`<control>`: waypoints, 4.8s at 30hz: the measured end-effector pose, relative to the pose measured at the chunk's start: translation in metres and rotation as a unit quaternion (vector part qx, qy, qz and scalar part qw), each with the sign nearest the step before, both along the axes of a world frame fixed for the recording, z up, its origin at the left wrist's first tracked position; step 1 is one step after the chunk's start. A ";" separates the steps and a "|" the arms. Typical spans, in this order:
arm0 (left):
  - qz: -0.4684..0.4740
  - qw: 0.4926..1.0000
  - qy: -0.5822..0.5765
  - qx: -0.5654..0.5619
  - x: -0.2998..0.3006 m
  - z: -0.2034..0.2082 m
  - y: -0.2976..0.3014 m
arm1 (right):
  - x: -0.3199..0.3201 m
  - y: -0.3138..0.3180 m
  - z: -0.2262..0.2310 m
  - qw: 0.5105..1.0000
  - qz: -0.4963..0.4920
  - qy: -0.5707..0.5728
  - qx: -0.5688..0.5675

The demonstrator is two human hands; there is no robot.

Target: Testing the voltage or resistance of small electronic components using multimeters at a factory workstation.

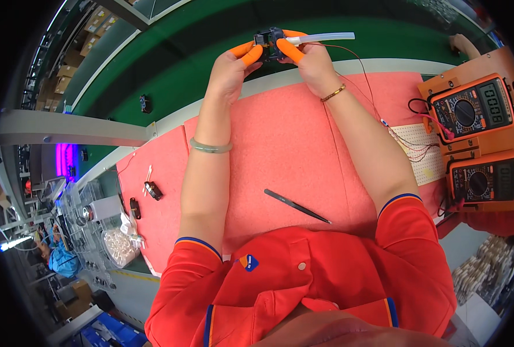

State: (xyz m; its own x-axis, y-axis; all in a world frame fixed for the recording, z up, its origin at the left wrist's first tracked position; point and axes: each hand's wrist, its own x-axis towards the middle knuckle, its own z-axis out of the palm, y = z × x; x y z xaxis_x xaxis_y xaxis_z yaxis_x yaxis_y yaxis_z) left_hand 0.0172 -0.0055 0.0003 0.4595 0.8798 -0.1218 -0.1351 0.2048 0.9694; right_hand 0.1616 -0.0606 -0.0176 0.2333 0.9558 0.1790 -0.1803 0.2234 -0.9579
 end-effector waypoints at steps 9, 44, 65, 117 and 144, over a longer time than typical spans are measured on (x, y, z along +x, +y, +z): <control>0.069 0.995 0.039 0.067 -0.007 -0.007 0.009 | -0.005 0.002 0.000 0.997 -0.036 0.064 0.009; 0.244 0.673 0.617 0.325 -0.070 -0.011 0.042 | 0.001 0.005 -0.010 0.992 -0.061 0.103 -0.033; 0.081 0.990 0.055 0.097 -0.011 0.009 0.006 | 0.003 0.005 -0.006 0.990 -0.108 0.090 -0.022; 0.032 0.997 -0.048 0.060 -0.013 0.001 0.011 | -0.001 0.003 -0.004 0.987 -0.026 0.157 0.017; 0.084 0.933 0.298 0.181 -0.019 -0.008 0.012 | -0.002 0.007 -0.014 0.992 -0.025 0.123 -0.024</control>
